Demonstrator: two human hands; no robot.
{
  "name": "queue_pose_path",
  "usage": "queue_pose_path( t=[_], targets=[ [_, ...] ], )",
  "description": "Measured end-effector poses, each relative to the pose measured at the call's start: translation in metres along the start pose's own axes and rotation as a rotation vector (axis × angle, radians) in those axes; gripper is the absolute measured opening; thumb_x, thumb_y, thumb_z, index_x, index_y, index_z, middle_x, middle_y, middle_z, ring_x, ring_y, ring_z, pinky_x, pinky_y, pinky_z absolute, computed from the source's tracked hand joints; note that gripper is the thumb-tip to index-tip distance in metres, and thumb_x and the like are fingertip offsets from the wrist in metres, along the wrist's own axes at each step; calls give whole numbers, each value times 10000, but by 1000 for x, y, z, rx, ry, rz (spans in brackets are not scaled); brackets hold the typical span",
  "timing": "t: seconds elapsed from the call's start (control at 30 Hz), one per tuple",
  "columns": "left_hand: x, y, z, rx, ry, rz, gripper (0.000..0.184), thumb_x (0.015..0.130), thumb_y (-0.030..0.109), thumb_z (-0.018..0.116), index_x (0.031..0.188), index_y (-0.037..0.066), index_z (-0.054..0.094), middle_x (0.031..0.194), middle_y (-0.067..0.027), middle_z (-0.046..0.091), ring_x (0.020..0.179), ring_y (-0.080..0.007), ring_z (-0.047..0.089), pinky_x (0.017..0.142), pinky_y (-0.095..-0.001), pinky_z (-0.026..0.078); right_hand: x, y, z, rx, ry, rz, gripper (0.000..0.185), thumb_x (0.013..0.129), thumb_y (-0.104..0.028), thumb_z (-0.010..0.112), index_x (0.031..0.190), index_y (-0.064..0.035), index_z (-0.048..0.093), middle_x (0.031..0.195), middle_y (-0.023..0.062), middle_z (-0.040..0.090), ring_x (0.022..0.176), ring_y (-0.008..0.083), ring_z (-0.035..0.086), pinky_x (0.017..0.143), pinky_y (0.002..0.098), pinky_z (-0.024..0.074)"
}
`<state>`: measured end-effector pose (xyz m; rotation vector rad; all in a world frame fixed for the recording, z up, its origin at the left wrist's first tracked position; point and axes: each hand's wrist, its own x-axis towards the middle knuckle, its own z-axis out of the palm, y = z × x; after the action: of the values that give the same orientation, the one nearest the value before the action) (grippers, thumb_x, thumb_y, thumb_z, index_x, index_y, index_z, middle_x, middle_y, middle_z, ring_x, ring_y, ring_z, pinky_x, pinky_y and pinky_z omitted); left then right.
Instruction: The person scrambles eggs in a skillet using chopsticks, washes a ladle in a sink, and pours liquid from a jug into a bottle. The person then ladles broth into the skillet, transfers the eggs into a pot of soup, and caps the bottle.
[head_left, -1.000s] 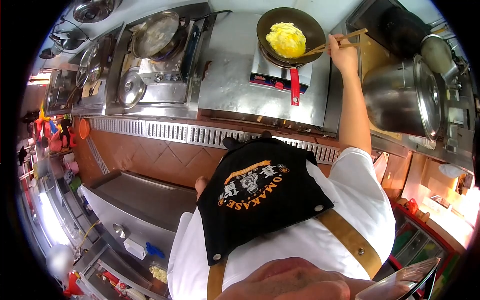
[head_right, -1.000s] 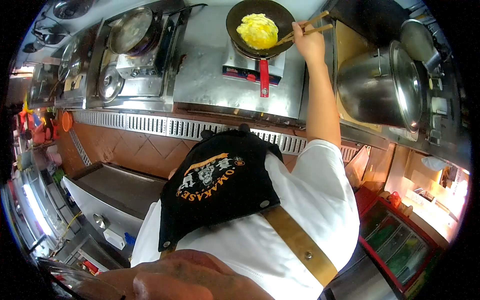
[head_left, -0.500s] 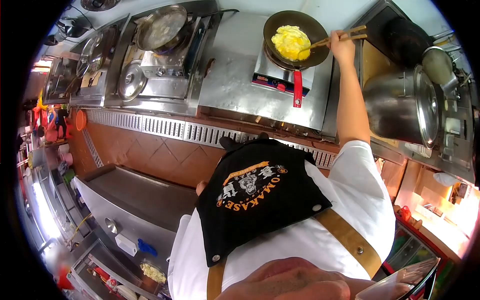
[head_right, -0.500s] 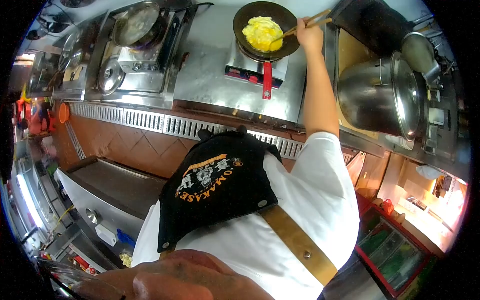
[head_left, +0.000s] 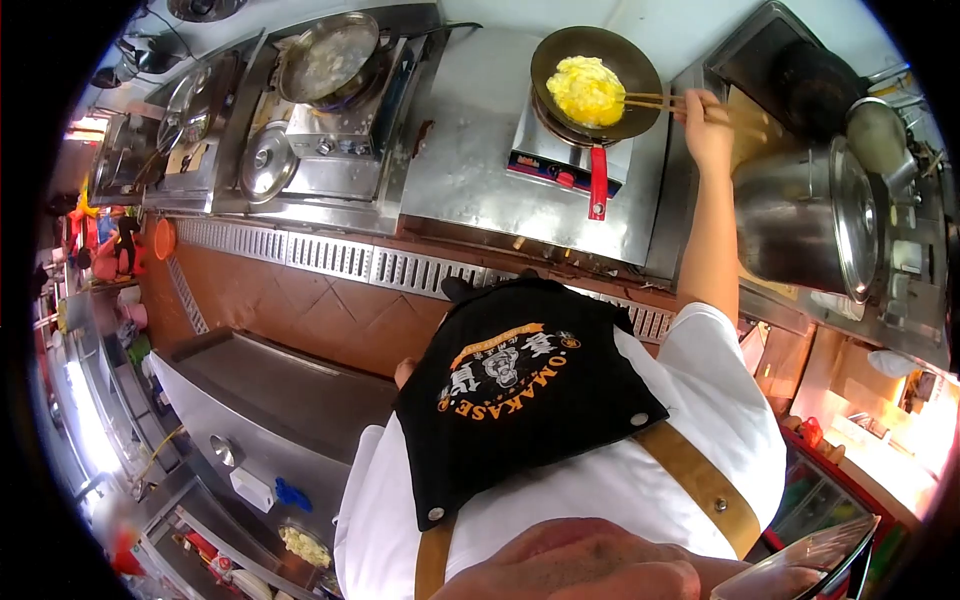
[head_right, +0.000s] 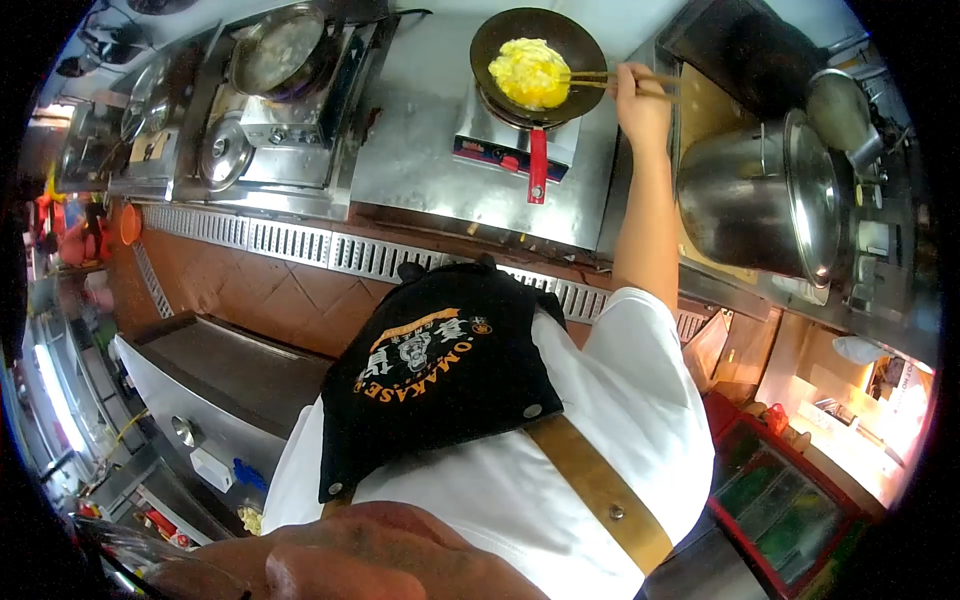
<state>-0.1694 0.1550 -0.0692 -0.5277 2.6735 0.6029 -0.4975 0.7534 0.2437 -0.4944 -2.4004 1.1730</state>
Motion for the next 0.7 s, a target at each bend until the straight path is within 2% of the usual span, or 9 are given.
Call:
queue_pose_path(
  t=[0.07,0.13,0.23,0.33,0.37,0.47,0.53,0.6,0.7],
  targets=[
    [11,-4,4,31,-13,25,211,729,225,669,737,15,646,777,-188,641,812,-351,632,722,-418,492,-20,14,-5,252,56,1,253,952,-224,516,1003,8,604,849,86,656,712,138,641,650,249,522],
    [31,-21,23,183,-77,40,219,737,236,662,787,22,657,820,-183,650,852,-347,630,734,-420,491,-32,36,-12,225,79,-1,250,955,-214,518,987,20,600,866,93,650,723,143,640,650,249,524],
    [44,-22,14,120,-145,77,214,757,228,646,800,18,651,882,-181,657,887,-343,624,739,-428,487,-51,45,-21,383,180,107,237,956,-195,510,1013,19,593,859,98,645,713,139,634,653,242,524],
    [63,-31,15,162,-137,224,161,800,185,598,801,26,623,839,-169,637,835,-341,619,686,-437,485,-56,73,-24,247,85,104,246,959,-201,507,1029,21,588,868,103,645,723,143,637,665,245,526],
    [68,-30,13,97,-166,174,146,810,174,582,823,32,611,835,-153,621,818,-322,612,670,-422,480,-58,77,-23,308,109,116,255,961,-208,506,1032,23,588,878,106,645,731,145,639,675,247,527],
    [53,49,-28,-870,-185,-548,110,841,141,533,888,50,574,823,-106,571,764,-266,591,620,-374,466,-65,56,-27,405,174,90,253,962,-213,507,1034,15,591,887,108,645,739,148,640,682,247,526],
    [40,82,-43,-1054,-134,-688,102,862,119,501,931,62,550,815,-74,538,728,-228,577,587,-343,457,-63,66,-27,392,176,92,254,961,-201,497,1005,33,583,857,109,653,719,141,639,648,249,511],
    [34,83,-36,-1075,-109,-680,107,870,126,501,942,61,545,839,-69,544,733,-218,579,592,-330,460,-62,69,-30,463,155,154,248,958,-191,502,1012,39,580,866,115,651,725,140,639,658,249,512],
    [16,84,-27,-1038,-106,-666,114,883,143,505,952,60,542,834,-64,549,748,-209,581,602,-315,468,-58,80,-32,394,116,93,236,955,-182,510,1016,34,583,887,117,650,742,151,641,672,250,519]
  ],
)
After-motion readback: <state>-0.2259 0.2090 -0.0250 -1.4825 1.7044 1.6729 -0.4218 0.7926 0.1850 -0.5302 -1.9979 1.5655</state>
